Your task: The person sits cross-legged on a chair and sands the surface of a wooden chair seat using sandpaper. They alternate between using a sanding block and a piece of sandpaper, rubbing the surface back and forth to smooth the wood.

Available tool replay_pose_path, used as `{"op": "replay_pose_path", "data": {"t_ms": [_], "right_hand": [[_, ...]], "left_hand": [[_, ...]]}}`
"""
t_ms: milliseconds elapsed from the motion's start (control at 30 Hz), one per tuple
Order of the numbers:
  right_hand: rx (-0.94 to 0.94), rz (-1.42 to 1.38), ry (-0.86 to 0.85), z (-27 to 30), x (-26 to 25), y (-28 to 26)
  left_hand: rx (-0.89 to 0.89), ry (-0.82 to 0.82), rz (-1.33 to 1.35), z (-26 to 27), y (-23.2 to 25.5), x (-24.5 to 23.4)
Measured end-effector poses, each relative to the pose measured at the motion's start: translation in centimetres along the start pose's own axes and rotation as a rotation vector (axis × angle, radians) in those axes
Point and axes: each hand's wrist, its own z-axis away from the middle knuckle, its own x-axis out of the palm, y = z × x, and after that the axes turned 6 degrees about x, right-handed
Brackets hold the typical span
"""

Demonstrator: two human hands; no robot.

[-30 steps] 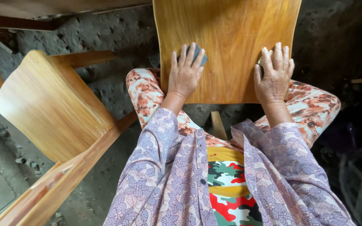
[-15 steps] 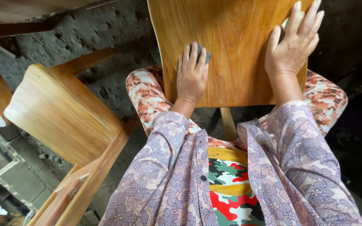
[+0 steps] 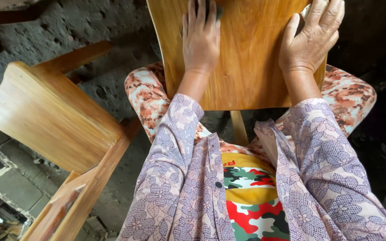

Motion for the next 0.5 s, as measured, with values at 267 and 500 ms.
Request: {"op": "replay_pose_path", "data": {"t_ms": [267,500], "right_hand": [[-0.028,-0.016,0.031,0.2,0.6,0.3],[-0.107,-0.192,-0.055,2.1,-2.4,-0.6]], "left_hand": [[-0.008,-0.062,-0.014,5.7,1.6,-1.6],[0.063,-0.044,-0.016,11.6,3.9,-1.9]]}}
